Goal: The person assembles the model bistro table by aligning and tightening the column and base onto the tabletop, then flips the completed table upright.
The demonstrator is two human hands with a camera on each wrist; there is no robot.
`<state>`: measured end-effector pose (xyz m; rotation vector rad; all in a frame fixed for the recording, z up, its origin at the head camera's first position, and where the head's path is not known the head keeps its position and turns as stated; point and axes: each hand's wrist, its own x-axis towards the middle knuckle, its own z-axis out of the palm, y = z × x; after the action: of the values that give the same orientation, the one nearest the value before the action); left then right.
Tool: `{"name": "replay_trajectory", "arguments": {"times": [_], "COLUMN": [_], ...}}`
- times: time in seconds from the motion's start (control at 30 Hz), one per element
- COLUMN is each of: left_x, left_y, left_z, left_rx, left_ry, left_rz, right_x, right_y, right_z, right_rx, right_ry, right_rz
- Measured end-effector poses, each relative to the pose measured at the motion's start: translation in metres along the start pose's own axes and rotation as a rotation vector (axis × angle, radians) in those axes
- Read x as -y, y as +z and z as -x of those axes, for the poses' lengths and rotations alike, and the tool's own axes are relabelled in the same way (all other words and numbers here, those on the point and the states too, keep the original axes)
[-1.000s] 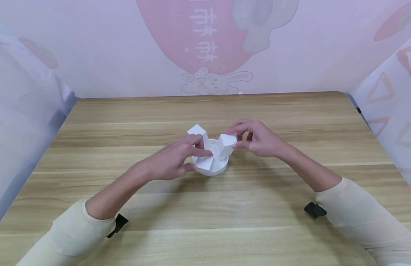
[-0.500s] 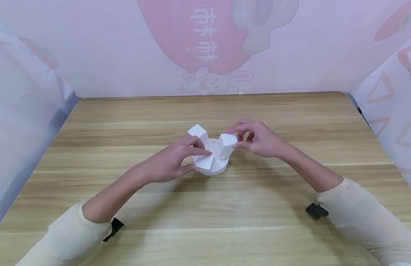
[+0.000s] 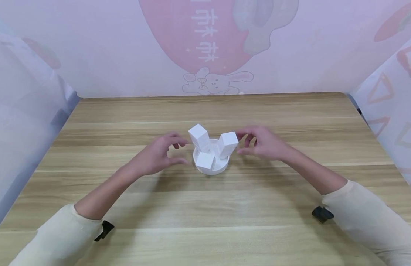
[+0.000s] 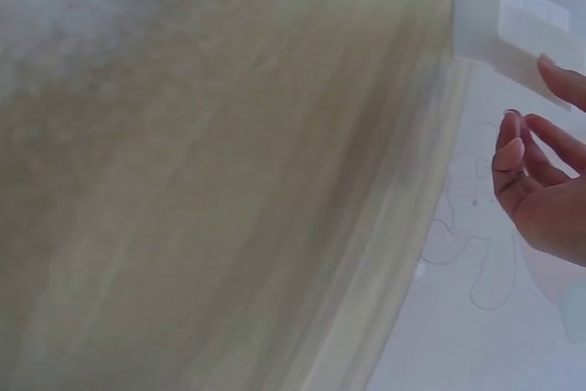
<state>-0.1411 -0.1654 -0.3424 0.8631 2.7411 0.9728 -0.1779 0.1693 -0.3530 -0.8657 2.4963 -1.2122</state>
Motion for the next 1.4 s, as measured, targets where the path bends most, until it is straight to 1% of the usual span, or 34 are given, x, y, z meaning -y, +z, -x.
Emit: {"name": "replay_trajectory", "arguments": {"times": [0.1,0.2,0.27,0.43,0.63,0.83,0.93,1.13,1.23,1.4], "left_x": [0.007,0.011,0.013,0.013,0.016,0.014,0.014,0.015,0.015,0.018], "left_y": [0.005,0.010,0.012,0.015,0.021,0.024,0.024,0.026,0.026,0.028], "left_z": [-0.004,-0.009,-0.012,-0.019,-0.027,-0.031,-0.032,-0.033,-0.032,-0.032], "left_rx": [0.027,0.062,0.077,0.080,0.088,0.120,0.131,0.140,0.135,0.112], "left_ry": [-0.024,-0.044,-0.053,-0.056,-0.061,-0.128,-0.144,-0.140,-0.132,-0.091], "left_rz": [-0.025,-0.032,-0.031,-0.026,0.029,0.090,0.120,0.183,0.192,0.193], "right_x": [-0.003,-0.005,-0.007,-0.008,-0.005,-0.003,-0.003,-0.002,0.000,-0.001], "right_y": [0.005,0.012,0.016,0.025,0.031,0.035,0.036,0.038,0.038,0.039], "right_z": [-0.001,-0.003,-0.005,-0.008,-0.010,-0.011,-0.012,-0.013,-0.013,-0.012], "right_rx": [0.044,0.073,0.081,0.077,0.064,0.043,0.034,0.023,0.016,-0.003], "right_ry": [0.032,0.043,0.034,0.023,0.060,0.112,0.132,0.152,0.158,0.165], "right_rz": [0.017,0.011,0.007,-0.018,-0.062,-0.091,-0.082,-0.073,-0.073,-0.102]}}
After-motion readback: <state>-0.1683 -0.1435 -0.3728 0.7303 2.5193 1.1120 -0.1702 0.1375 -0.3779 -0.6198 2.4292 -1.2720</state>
